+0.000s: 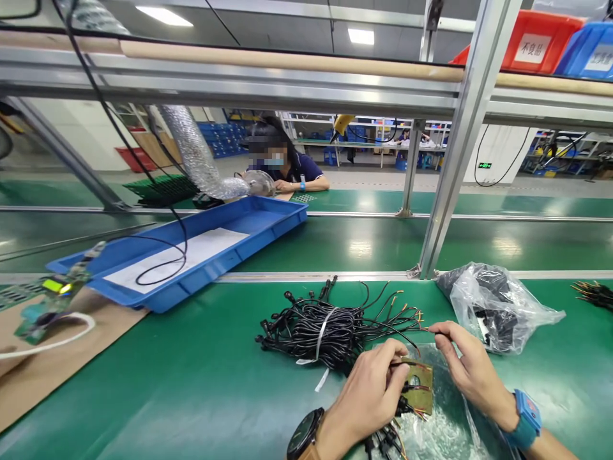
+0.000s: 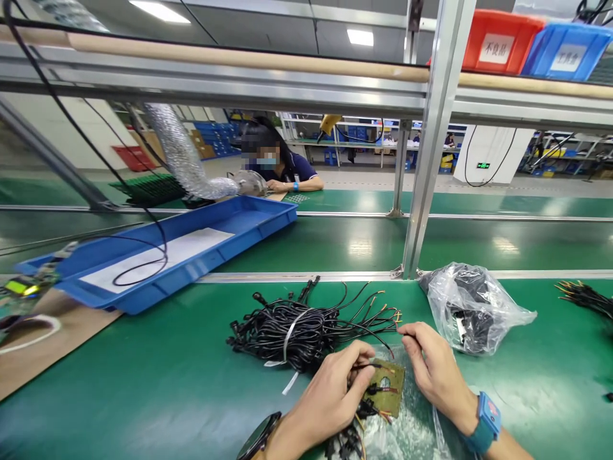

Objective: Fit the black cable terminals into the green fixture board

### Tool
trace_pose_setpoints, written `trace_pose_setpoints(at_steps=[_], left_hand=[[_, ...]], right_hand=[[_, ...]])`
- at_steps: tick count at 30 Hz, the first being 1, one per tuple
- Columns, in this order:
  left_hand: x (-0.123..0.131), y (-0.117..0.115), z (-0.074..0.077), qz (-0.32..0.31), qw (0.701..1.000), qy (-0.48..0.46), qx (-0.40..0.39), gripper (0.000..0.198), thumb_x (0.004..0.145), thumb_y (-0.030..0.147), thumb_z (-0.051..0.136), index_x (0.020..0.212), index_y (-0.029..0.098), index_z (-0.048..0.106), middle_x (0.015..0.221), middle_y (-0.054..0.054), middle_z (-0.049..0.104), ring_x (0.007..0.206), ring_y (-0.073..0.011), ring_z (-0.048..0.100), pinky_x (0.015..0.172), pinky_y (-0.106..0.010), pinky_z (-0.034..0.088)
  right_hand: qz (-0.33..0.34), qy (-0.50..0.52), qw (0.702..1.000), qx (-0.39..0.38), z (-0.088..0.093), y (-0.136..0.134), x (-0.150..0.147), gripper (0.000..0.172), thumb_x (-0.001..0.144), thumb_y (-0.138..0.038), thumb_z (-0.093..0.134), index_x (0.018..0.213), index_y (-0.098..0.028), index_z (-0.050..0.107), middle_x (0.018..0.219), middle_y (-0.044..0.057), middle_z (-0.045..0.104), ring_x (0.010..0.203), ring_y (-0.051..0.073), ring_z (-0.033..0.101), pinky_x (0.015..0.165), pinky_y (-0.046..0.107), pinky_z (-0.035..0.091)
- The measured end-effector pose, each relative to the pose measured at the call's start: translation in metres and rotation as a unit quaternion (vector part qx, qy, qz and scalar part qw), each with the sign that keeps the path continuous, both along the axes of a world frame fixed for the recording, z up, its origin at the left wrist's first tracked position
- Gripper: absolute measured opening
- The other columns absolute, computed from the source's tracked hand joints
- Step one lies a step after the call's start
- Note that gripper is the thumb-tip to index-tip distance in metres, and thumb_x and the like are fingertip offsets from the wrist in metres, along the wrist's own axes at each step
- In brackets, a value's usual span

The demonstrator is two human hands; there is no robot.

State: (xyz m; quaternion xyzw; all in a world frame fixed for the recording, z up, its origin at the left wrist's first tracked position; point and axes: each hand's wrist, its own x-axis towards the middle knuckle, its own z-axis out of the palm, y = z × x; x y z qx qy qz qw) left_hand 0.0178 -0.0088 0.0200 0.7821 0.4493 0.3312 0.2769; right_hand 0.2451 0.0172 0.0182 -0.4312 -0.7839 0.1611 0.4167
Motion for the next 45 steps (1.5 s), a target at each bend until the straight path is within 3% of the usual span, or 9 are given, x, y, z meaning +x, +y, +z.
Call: trace_pose_setpoints(at_steps=[4,7,13,22,26,39,45], left_hand=[[0.002,-0.008,0.003,-0.056,0.996,-0.062,-0.002,0.015,0.094,0.022,0.059,0.109,0.024,0.058,0.097,0.0,0.067,0.085,-0.0162,0.064,0.077,-0.026,0.047],[0.004,-0.011,0.0,-0.078,0.993,-0.075,0.035,0.006,0.096,0.023,0.059,0.102,0.023,0.059,0.092,0.0,0.066,0.081,-0.0156,0.061,0.075,-0.026,0.046],[0.006,-0.005,-0.006,-0.042,0.987,-0.123,0.094,0.018,0.103,0.024,0.05,0.086,0.022,0.058,0.076,0.001,0.063,0.067,-0.0134,0.056,0.063,-0.025,0.04],[0.007,-0.002,-0.003,0.0,0.984,-0.116,0.133,0.021,0.103,0.019,0.051,0.085,0.021,0.063,0.074,0.001,0.063,0.065,-0.0117,0.057,0.058,-0.023,0.039],[0.007,-0.002,-0.002,0.001,0.985,-0.105,0.138,0.022,0.102,0.019,0.051,0.084,0.021,0.062,0.072,0.002,0.062,0.063,-0.0111,0.056,0.058,-0.022,0.038],[0.005,-0.005,-0.004,0.006,0.988,-0.085,0.128,0.022,0.1,0.019,0.052,0.081,0.021,0.061,0.07,0.002,0.062,0.061,-0.0115,0.055,0.058,-0.024,0.037],[0.006,-0.003,-0.01,0.008,0.992,-0.077,0.099,0.022,0.101,0.022,0.052,0.08,0.021,0.06,0.073,0.002,0.062,0.064,-0.0119,0.056,0.06,-0.025,0.036]], right_hand=[[0.039,0.02,0.998,-0.049,-0.001,-0.002,-0.004,0.023,0.107,-0.031,0.044,0.116,-0.022,0.063,0.105,0.008,0.07,0.096,0.022,0.068,0.084,0.033,0.054],[0.068,0.052,0.989,-0.12,-0.003,-0.005,-0.008,0.023,0.106,-0.034,0.048,0.119,-0.022,0.063,0.105,0.007,0.071,0.095,0.021,0.068,0.084,0.033,0.054],[0.135,0.205,0.929,-0.278,-0.007,-0.008,-0.016,0.03,0.097,-0.047,0.065,0.107,-0.018,0.066,0.087,0.003,0.07,0.077,0.017,0.065,0.071,0.028,0.054],[0.175,0.252,0.887,-0.346,-0.005,-0.011,-0.018,0.038,0.091,-0.054,0.073,0.104,-0.018,0.072,0.078,0.001,0.066,0.068,0.012,0.06,0.065,0.023,0.05],[0.174,0.251,0.887,-0.345,-0.004,-0.013,-0.019,0.037,0.091,-0.053,0.073,0.105,-0.019,0.072,0.08,0.001,0.067,0.07,0.013,0.061,0.067,0.024,0.051],[0.135,0.161,0.944,-0.255,-0.008,-0.018,-0.017,0.024,0.099,-0.044,0.064,0.107,-0.022,0.071,0.096,0.005,0.071,0.088,0.019,0.065,0.078,0.028,0.051],[0.154,0.093,0.977,-0.114,-0.003,-0.018,-0.018,0.012,0.102,-0.029,0.061,0.108,-0.024,0.069,0.094,0.003,0.07,0.086,0.016,0.064,0.079,0.026,0.049]])
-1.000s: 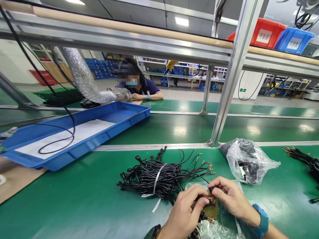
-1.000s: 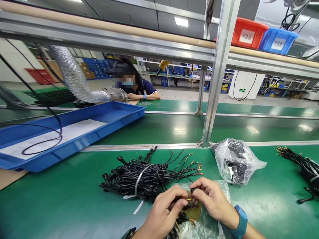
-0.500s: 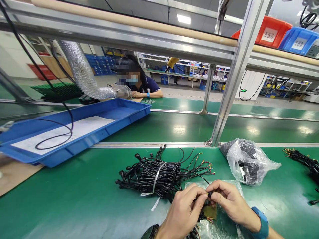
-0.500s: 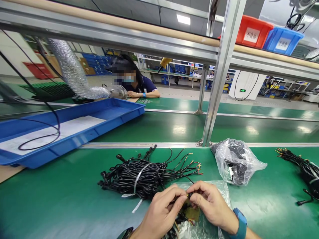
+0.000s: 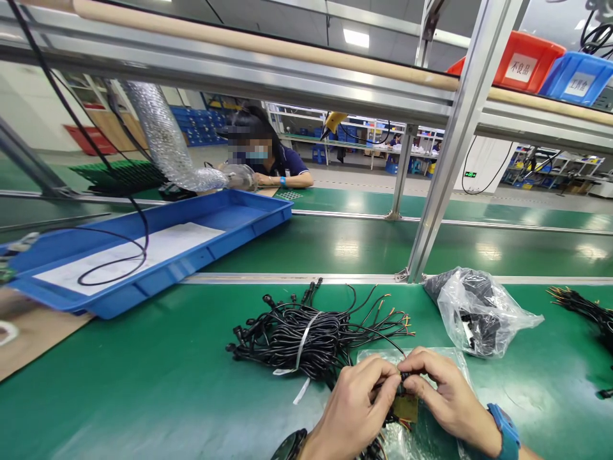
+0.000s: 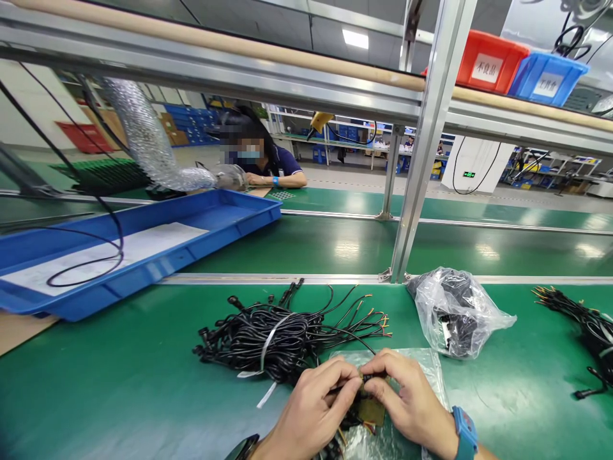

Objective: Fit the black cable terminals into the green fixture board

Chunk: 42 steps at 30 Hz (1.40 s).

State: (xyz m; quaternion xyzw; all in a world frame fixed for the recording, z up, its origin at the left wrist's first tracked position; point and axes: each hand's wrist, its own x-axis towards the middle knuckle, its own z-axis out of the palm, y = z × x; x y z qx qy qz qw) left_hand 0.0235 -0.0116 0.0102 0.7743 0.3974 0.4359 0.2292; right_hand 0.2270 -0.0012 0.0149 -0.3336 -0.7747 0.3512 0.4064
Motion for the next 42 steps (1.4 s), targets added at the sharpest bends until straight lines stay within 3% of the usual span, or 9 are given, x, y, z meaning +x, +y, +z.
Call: trace_pose_setpoints(at_steps=[5,8,10,13,21,27,33,36,42], left_hand=[[-0.002,0.001,0.001,-0.025,0.999,0.004,-0.037,0.019,0.102,0.024,0.05,0.085,0.021,0.059,0.077,0.0,0.061,0.071,-0.0142,0.058,0.063,-0.026,0.039],[-0.008,0.002,0.007,-0.075,0.993,0.006,-0.086,0.008,0.097,0.022,0.053,0.102,0.021,0.059,0.094,-0.003,0.063,0.084,-0.0168,0.061,0.071,-0.027,0.045],[-0.012,0.004,0.009,-0.076,0.991,0.012,-0.112,0.015,0.094,0.019,0.053,0.109,0.021,0.055,0.1,-0.005,0.063,0.088,-0.0179,0.061,0.075,-0.028,0.048],[-0.014,0.009,0.006,-0.03,0.993,0.031,-0.107,0.004,0.095,0.019,0.051,0.095,0.021,0.053,0.088,-0.002,0.061,0.079,-0.017,0.059,0.07,-0.028,0.045],[-0.008,0.006,-0.01,0.008,0.999,0.044,0.016,0.02,0.099,0.018,0.049,0.08,0.022,0.055,0.073,0.001,0.063,0.066,-0.0149,0.058,0.061,-0.028,0.037],[-0.006,0.007,-0.013,0.004,0.999,0.047,0.016,0.024,0.097,0.014,0.046,0.074,0.022,0.053,0.068,0.001,0.06,0.061,-0.0144,0.056,0.058,-0.028,0.036],[-0.003,0.007,-0.019,-0.013,0.998,0.065,-0.004,0.025,0.095,0.012,0.043,0.074,0.021,0.053,0.069,0.0,0.061,0.063,-0.0154,0.057,0.059,-0.028,0.035],[-0.003,0.008,-0.018,-0.016,0.998,0.054,-0.023,0.026,0.096,0.013,0.042,0.073,0.021,0.052,0.069,0.0,0.061,0.064,-0.0156,0.057,0.059,-0.028,0.035],[-0.007,0.012,-0.002,-0.029,0.997,0.042,-0.055,0.021,0.098,0.018,0.044,0.08,0.021,0.053,0.075,-0.001,0.063,0.069,-0.0158,0.057,0.063,-0.027,0.038]], right_hand=[[0.019,-0.014,0.997,0.069,0.003,0.003,-0.001,0.016,0.103,-0.024,0.059,0.115,-0.026,0.069,0.097,0.004,0.072,0.087,0.016,0.065,0.078,0.026,0.051],[-0.004,-0.027,0.997,0.072,0.002,0.005,0.002,0.017,0.103,-0.025,0.059,0.116,-0.025,0.069,0.095,0.004,0.072,0.085,0.017,0.067,0.076,0.026,0.052],[-0.028,-0.039,0.996,0.072,0.0,0.007,0.004,0.016,0.102,-0.028,0.06,0.114,-0.024,0.069,0.095,0.005,0.072,0.084,0.017,0.068,0.074,0.025,0.053],[-0.055,-0.059,0.995,0.06,-0.005,0.007,0.005,0.013,0.101,-0.032,0.061,0.108,-0.023,0.068,0.093,0.004,0.073,0.081,0.017,0.068,0.072,0.025,0.053],[-0.028,-0.062,0.995,0.073,-0.017,0.004,-0.004,0.011,0.104,-0.026,0.052,0.101,-0.021,0.061,0.089,0.004,0.07,0.079,0.017,0.066,0.071,0.027,0.052],[0.002,-0.084,0.984,0.157,-0.017,0.005,-0.009,0.013,0.106,-0.019,0.043,0.102,-0.023,0.054,0.086,0.004,0.064,0.076,0.018,0.06,0.067,0.029,0.048],[0.004,-0.171,0.962,0.213,-0.023,0.002,-0.012,0.017,0.104,-0.013,0.038,0.102,-0.022,0.053,0.084,0.005,0.06,0.073,0.02,0.054,0.065,0.031,0.043],[-0.001,-0.156,0.969,0.192,-0.022,0.002,-0.014,0.018,0.104,-0.014,0.039,0.098,-0.021,0.054,0.082,0.005,0.061,0.073,0.02,0.054,0.064,0.031,0.043],[0.009,-0.08,0.992,0.096,-0.005,0.005,-0.008,0.011,0.102,-0.02,0.052,0.11,-0.021,0.059,0.094,0.006,0.068,0.082,0.018,0.063,0.073,0.029,0.05]])
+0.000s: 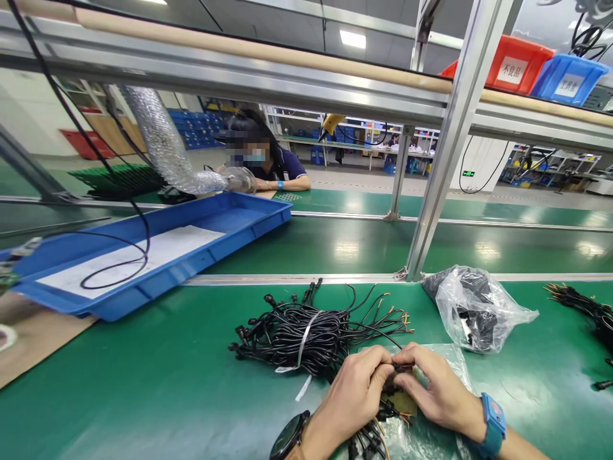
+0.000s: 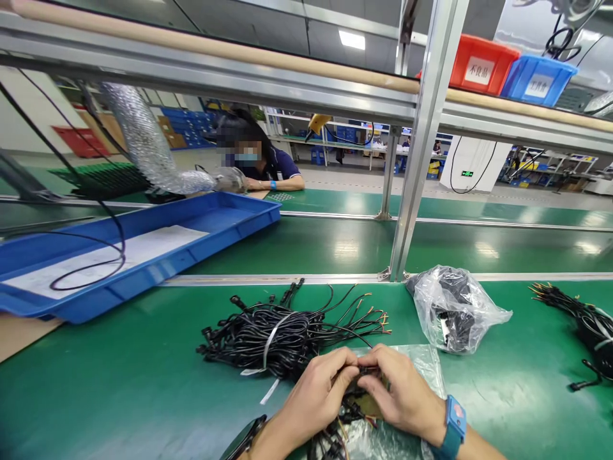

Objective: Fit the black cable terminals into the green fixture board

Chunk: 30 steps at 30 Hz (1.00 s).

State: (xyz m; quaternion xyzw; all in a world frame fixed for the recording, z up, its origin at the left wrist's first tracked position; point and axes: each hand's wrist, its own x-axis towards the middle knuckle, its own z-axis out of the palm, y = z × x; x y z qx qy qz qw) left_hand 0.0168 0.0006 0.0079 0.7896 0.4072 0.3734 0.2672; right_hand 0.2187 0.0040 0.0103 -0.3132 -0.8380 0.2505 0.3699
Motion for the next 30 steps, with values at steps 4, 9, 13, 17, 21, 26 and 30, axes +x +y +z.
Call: trace_pose_setpoints(at_steps=[4,9,13,17,21,26,30], left_hand=[[-0.004,0.003,0.003,-0.002,1.0,0.014,-0.021,0.015,0.097,0.018,0.046,0.085,0.021,0.056,0.083,-0.002,0.067,0.074,-0.0164,0.059,0.065,-0.027,0.039],[-0.004,0.005,-0.008,0.013,1.0,0.008,-0.01,0.02,0.095,0.016,0.044,0.078,0.02,0.053,0.073,0.0,0.063,0.068,-0.0156,0.057,0.064,-0.026,0.037],[-0.002,0.005,-0.012,0.021,1.0,0.001,-0.006,0.021,0.096,0.019,0.044,0.078,0.02,0.053,0.072,0.0,0.062,0.066,-0.0154,0.056,0.062,-0.026,0.037],[-0.001,0.004,-0.012,0.024,1.0,-0.002,-0.001,0.022,0.097,0.019,0.042,0.076,0.021,0.051,0.072,-0.001,0.061,0.066,-0.0155,0.055,0.061,-0.026,0.037],[0.0,0.003,-0.013,0.03,0.999,-0.017,0.0,0.022,0.094,0.017,0.043,0.074,0.021,0.05,0.068,0.0,0.058,0.064,-0.0151,0.053,0.059,-0.025,0.035],[0.002,0.003,-0.015,0.032,0.999,-0.023,-0.002,0.022,0.091,0.014,0.044,0.071,0.021,0.049,0.064,0.001,0.056,0.061,-0.0144,0.052,0.058,-0.025,0.034],[0.004,0.003,-0.018,0.044,0.999,-0.023,-0.005,0.022,0.09,0.014,0.044,0.069,0.021,0.046,0.063,0.002,0.055,0.059,-0.0141,0.051,0.057,-0.025,0.032]], right_hand=[[-0.026,0.001,1.0,-0.01,-0.001,0.0,0.005,0.008,0.101,-0.021,0.053,0.106,-0.021,0.06,0.091,0.005,0.069,0.079,0.018,0.064,0.07,0.029,0.05],[-0.025,0.007,0.999,-0.019,-0.007,-0.002,0.001,0.007,0.1,-0.021,0.053,0.103,-0.02,0.059,0.09,0.005,0.07,0.078,0.018,0.065,0.07,0.029,0.05],[-0.022,0.007,0.999,-0.022,-0.012,-0.001,-0.002,0.007,0.099,-0.021,0.052,0.101,-0.021,0.059,0.086,0.004,0.069,0.073,0.017,0.063,0.066,0.028,0.047],[-0.027,0.013,0.999,-0.023,-0.019,-0.001,-0.003,0.006,0.099,-0.022,0.053,0.099,-0.021,0.058,0.085,0.004,0.067,0.073,0.017,0.061,0.066,0.028,0.046],[-0.028,0.021,0.999,-0.025,-0.024,-0.001,-0.005,0.007,0.1,-0.023,0.052,0.097,-0.021,0.058,0.084,0.004,0.067,0.071,0.017,0.06,0.065,0.029,0.046],[-0.029,0.025,0.999,-0.012,-0.028,-0.003,-0.01,0.011,0.102,-0.025,0.051,0.095,-0.021,0.058,0.081,0.003,0.067,0.068,0.016,0.059,0.063,0.028,0.046],[-0.043,0.036,0.998,-0.015,-0.031,-0.004,-0.015,0.012,0.102,-0.026,0.051,0.097,-0.02,0.06,0.082,0.004,0.069,0.068,0.016,0.062,0.063,0.028,0.047]])
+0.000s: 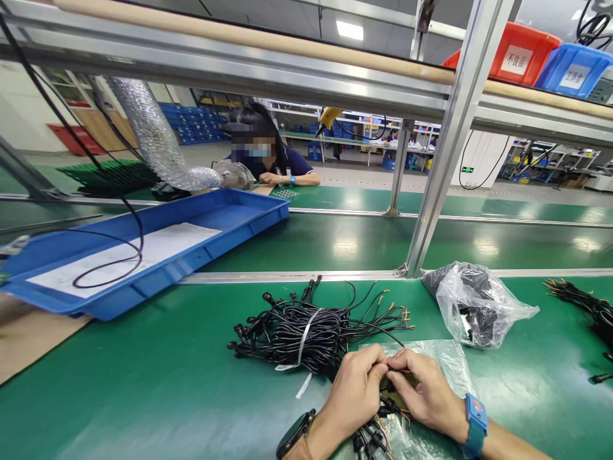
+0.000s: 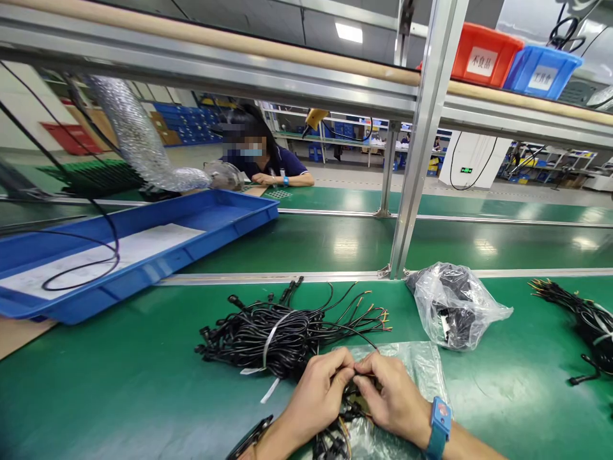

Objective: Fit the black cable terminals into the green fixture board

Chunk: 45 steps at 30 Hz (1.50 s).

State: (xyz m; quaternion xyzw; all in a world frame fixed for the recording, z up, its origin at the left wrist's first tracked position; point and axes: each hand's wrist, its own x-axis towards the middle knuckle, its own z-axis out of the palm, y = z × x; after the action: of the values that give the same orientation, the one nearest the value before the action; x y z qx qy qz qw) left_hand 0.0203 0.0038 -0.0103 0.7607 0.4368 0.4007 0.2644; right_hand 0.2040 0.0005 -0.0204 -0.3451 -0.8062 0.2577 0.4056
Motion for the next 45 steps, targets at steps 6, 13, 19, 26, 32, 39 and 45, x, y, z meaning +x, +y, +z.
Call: trace_pose_setpoints(at_steps=[6,13,19,26,32,39,45], left_hand=[[-0.005,0.002,0.008,-0.025,0.999,0.015,-0.04,0.019,0.094,0.018,0.045,0.077,0.021,0.053,0.073,0.0,0.062,0.068,-0.0158,0.056,0.063,-0.026,0.036],[-0.009,0.004,0.011,-0.038,0.997,0.058,-0.046,0.021,0.096,0.018,0.044,0.076,0.021,0.049,0.074,0.0,0.061,0.069,-0.0162,0.055,0.066,-0.027,0.035],[-0.004,0.003,0.003,-0.021,0.998,0.052,-0.036,0.021,0.091,0.013,0.043,0.072,0.021,0.044,0.067,0.001,0.055,0.064,-0.0153,0.052,0.062,-0.026,0.032],[-0.005,0.003,0.004,-0.022,0.997,0.052,-0.051,0.022,0.094,0.017,0.043,0.073,0.021,0.044,0.069,0.001,0.057,0.066,-0.0159,0.052,0.063,-0.027,0.033],[-0.009,0.003,0.012,-0.047,0.996,0.057,-0.054,0.017,0.098,0.02,0.041,0.085,0.022,0.051,0.085,-0.002,0.063,0.079,-0.018,0.058,0.072,-0.028,0.039],[-0.005,0.004,0.004,-0.02,0.997,0.062,-0.048,0.019,0.092,0.014,0.038,0.075,0.022,0.043,0.073,-0.001,0.058,0.069,-0.0175,0.054,0.065,-0.028,0.034],[-0.003,0.004,0.001,-0.004,0.997,0.071,-0.035,0.018,0.088,0.012,0.04,0.074,0.022,0.041,0.07,0.0,0.056,0.067,-0.0173,0.053,0.063,-0.028,0.033]], right_hand=[[0.001,0.008,0.999,-0.034,0.008,0.005,0.002,0.012,0.1,-0.028,0.055,0.096,-0.019,0.063,0.084,0.004,0.072,0.07,0.016,0.065,0.065,0.026,0.049],[-0.004,-0.008,0.999,-0.05,0.009,0.007,0.01,0.012,0.098,-0.029,0.056,0.092,-0.019,0.062,0.08,0.002,0.069,0.068,0.016,0.062,0.065,0.026,0.048],[0.01,-0.005,0.998,-0.055,0.007,0.004,0.006,0.017,0.1,-0.031,0.055,0.094,-0.019,0.065,0.08,0.004,0.071,0.069,0.015,0.063,0.064,0.026,0.047],[0.011,0.008,0.998,-0.068,0.009,0.008,0.003,0.013,0.098,-0.028,0.058,0.096,-0.018,0.068,0.084,0.004,0.074,0.072,0.016,0.067,0.066,0.025,0.049],[-0.015,-0.003,0.998,-0.061,0.009,0.01,0.008,0.009,0.096,-0.026,0.061,0.095,-0.019,0.067,0.083,0.002,0.073,0.071,0.015,0.067,0.067,0.024,0.048],[-0.006,0.001,0.997,-0.081,0.008,0.008,0.006,0.01,0.095,-0.024,0.06,0.092,-0.018,0.067,0.081,0.002,0.073,0.07,0.015,0.065,0.065,0.024,0.047],[0.0,-0.001,0.998,-0.067,0.01,0.008,0.002,0.012,0.095,-0.026,0.058,0.093,-0.018,0.067,0.082,0.003,0.074,0.069,0.016,0.065,0.064,0.024,0.047]])
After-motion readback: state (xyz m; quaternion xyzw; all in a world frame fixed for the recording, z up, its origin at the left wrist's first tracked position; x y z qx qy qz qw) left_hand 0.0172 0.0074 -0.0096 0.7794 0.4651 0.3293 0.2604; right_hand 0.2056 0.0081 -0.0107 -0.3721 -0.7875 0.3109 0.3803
